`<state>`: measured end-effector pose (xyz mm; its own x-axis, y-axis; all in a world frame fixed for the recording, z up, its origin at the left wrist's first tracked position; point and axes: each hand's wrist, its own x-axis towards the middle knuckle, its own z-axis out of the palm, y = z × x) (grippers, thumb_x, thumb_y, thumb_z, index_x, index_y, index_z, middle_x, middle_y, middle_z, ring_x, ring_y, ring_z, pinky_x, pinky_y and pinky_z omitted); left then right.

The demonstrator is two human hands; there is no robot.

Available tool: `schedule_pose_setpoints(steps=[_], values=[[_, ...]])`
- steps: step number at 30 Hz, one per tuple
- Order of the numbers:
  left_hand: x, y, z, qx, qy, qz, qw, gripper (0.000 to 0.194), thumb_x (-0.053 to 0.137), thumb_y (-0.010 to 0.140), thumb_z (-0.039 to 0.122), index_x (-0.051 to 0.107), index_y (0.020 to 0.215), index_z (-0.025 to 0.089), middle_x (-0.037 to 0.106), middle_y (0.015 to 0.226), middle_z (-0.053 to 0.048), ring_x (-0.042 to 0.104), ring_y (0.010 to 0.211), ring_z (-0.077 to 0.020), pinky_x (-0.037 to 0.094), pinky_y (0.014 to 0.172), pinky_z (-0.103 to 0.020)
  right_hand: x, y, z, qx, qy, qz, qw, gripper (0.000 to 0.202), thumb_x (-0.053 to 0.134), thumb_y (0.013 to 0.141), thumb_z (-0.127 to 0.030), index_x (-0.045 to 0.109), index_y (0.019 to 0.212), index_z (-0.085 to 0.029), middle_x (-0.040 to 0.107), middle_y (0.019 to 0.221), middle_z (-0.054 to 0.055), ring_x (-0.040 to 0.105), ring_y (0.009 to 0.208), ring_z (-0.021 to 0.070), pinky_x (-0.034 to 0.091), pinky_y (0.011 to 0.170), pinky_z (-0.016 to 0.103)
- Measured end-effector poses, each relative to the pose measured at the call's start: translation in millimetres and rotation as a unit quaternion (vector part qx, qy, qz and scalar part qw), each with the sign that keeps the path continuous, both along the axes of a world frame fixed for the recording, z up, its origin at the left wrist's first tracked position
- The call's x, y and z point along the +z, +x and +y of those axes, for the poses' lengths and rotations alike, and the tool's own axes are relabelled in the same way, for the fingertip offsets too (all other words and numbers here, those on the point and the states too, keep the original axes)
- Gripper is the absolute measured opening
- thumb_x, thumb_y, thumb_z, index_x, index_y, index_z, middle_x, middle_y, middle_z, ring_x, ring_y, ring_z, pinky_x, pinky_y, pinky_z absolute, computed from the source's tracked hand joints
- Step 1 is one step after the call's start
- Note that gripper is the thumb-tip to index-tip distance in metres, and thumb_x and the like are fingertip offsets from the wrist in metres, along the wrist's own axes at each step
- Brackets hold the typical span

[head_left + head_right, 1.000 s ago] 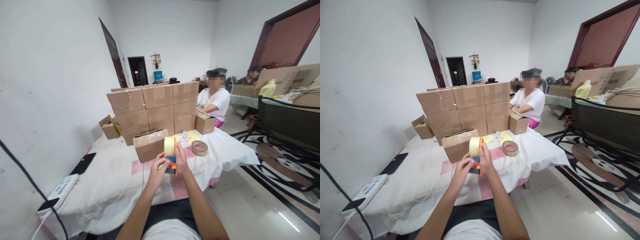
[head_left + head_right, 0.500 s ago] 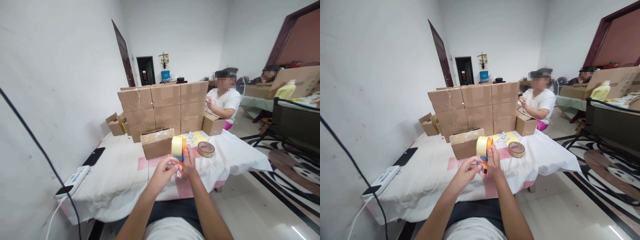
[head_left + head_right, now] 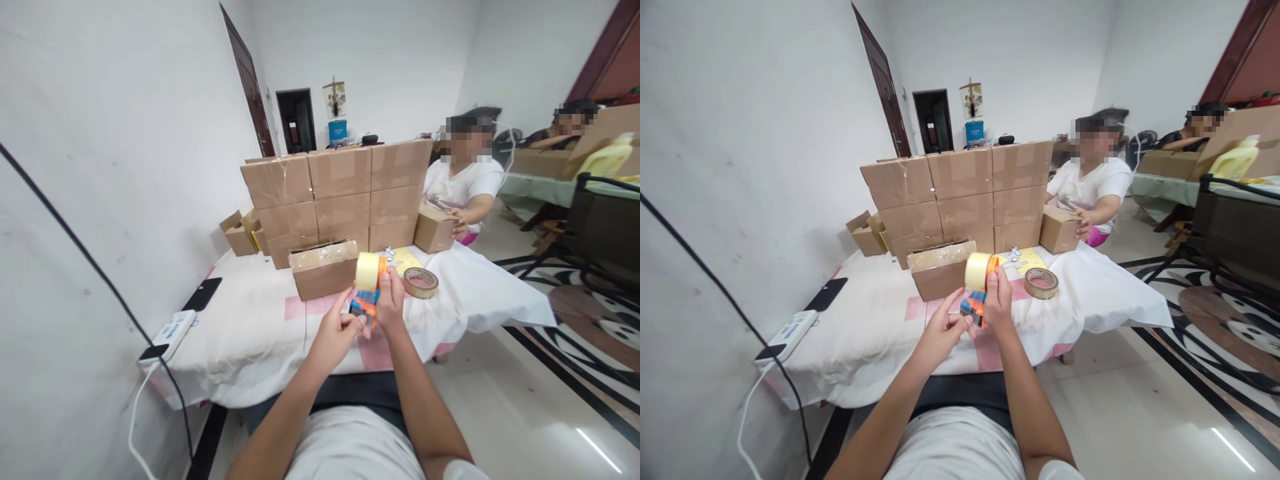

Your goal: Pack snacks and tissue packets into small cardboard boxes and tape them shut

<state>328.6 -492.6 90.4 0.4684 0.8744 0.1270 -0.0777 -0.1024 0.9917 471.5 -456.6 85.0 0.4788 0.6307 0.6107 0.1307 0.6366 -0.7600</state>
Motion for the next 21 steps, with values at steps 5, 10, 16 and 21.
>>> schedule_pose_setpoints(steps=[5, 10, 16, 21], values=[[-3.1, -0.3, -2.3, 0.012, -0.008, 0.006, 1.0, 0.08, 0.063, 0.09, 0.032, 0.024, 0.156, 0.01, 0.073, 0.071, -0.003, 0.065, 0.07, -0.0152, 0.045, 0.068, -0.025, 4.3, -2.7, 0.8, 0.007, -0.023, 0.015, 1.0, 0.034, 0.042, 0.099, -0.05, 0.046, 0.08, -0.023, 0.042, 0.071, -0.003, 0.039, 0.062, 0.014, 0.034, 0.058, 0.028], [-2.0, -1.0, -4.7, 0.024, -0.004, 0.022, 0.999, 0.08, 0.062, 0.089, 0.03, 0.025, 0.157, 0.01, 0.074, 0.07, -0.002, 0.065, 0.07, -0.0152, 0.046, 0.069, -0.025, 5.7, -4.0, -0.3, 0.017, -0.03, 0.025, 0.999, 0.034, 0.043, 0.099, -0.049, 0.044, 0.078, -0.023, 0.041, 0.071, -0.003, 0.038, 0.062, 0.0137, 0.033, 0.058, 0.027], [-1.7, -2.2, -7.0, 0.035, -0.009, 0.043, 0.998, 0.082, 0.062, 0.089, 0.029, 0.022, 0.157, 0.008, 0.075, 0.074, -0.003, 0.065, 0.07, -0.0152, 0.047, 0.07, -0.025, 9.9, -4.6, -1.9, 0.002, -0.038, 0.022, 0.999, 0.032, 0.044, 0.099, -0.047, 0.045, 0.078, -0.023, 0.041, 0.072, -0.003, 0.038, 0.063, 0.0144, 0.034, 0.06, 0.028], [-5.2, -2.3, -5.4, 0.025, -0.02, 0.048, 0.998, 0.085, 0.064, 0.088, 0.031, 0.021, 0.158, 0.007, 0.074, 0.071, -0.001, 0.063, 0.066, -0.0141, 0.047, 0.069, -0.025, 9.6, -1.9, -3.5, -0.027, -0.039, 0.021, 0.999, 0.031, 0.042, 0.1, -0.045, 0.043, 0.077, -0.023, 0.041, 0.075, -0.002, 0.039, 0.067, 0.0151, 0.037, 0.064, 0.029]])
